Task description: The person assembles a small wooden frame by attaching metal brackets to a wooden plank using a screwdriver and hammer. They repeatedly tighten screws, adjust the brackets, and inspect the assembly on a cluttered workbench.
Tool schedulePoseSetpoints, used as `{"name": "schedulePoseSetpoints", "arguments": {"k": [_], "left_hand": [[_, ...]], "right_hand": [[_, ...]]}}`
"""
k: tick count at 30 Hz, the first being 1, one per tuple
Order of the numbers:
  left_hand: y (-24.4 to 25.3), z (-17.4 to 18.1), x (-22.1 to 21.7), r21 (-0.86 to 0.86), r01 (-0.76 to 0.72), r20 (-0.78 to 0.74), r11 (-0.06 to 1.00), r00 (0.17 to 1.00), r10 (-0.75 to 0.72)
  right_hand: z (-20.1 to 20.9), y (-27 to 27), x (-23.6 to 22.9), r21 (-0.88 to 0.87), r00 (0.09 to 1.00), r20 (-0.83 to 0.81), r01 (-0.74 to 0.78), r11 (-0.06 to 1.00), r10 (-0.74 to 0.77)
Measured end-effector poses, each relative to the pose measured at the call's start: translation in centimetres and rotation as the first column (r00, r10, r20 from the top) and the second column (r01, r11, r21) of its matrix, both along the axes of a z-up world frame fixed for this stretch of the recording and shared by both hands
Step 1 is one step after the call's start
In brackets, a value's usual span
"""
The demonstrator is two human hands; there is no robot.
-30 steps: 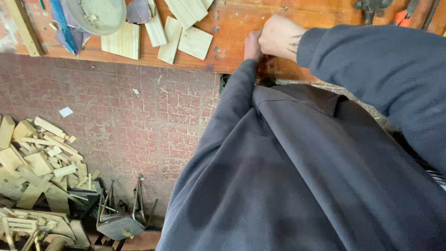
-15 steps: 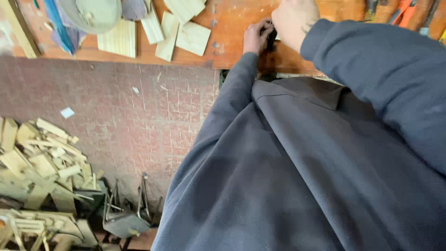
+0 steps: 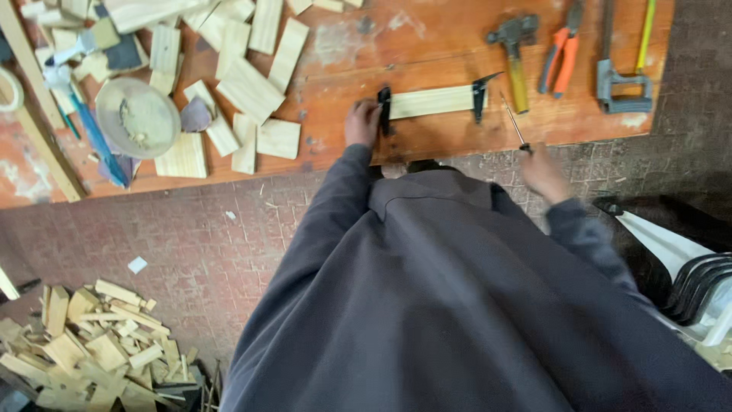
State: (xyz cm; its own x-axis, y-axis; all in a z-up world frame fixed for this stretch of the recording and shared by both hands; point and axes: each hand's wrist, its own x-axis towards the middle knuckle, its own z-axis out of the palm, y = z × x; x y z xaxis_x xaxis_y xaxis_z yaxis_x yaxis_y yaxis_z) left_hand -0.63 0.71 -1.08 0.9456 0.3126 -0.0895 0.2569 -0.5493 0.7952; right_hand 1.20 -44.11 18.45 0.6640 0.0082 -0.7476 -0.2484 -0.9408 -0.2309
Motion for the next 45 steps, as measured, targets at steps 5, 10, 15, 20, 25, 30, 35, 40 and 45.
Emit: {"name": "schedulePoseSetpoints", "arguments": {"k": [5,10,15,20,25,30,35,40,45], "left_hand": [[0.1,-2.3,-2.6,-0.099,-0.032,-0.129,0.995,0.991,0.019],[-2.1,0.1,-5.5,-0.127,0.020,-0.330,0.992,0.942,-0.061],[-4.1,2.2,-8.4,-0.099,-0.068,-0.418,0.993,0.908,0.020],[-7.4,-0.6,-12.8,-0.075,0.006,-0.555,0.997,0.831,-0.046],[-11.3,4.9,-12.4,-0.187,-0.028,-0.486,0.982,0.871,-0.068],[-9.9,1.8,-11.9,-0.261,-0.156,-0.520,0.953,0.854,-0.002],[-7.8,4.0,-9.4,-0.425,-0.207,-0.533,0.881,0.844,-0.059],[-7.9,4.6,-5.8,-0.652,-0.295,-0.480,0.699,0.874,-0.079],[-8.5,10.9,-1.4,-0.863,-0.284,-0.372,0.417,0.916,-0.148]], "right_hand": [[-3.3,3.6,0.4,0.025,0.923,0.385,-0.002,1.000,-0.007],[-1.7,6.1,4.2,-0.155,0.776,0.589,-0.166,0.974,0.226],[1.7,10.8,6.7,-0.340,0.625,0.649,-0.272,0.900,0.434],[1.0,18.4,8.2,0.101,0.593,0.668,-0.671,0.734,0.450],[-5.7,21.2,9.4,-0.016,0.484,0.607,-0.786,0.618,0.630],[-5.6,21.5,9.9,-0.056,0.416,0.575,-0.839,0.541,0.705],[-3.8,22.1,10.1,0.035,0.511,0.608,-0.782,0.622,0.608],[4.9,23.0,10.0,0.261,0.665,0.664,-0.634,0.728,0.342],[10.7,24.0,10.3,0.676,0.794,0.600,-0.436,0.595,-0.100]]}}
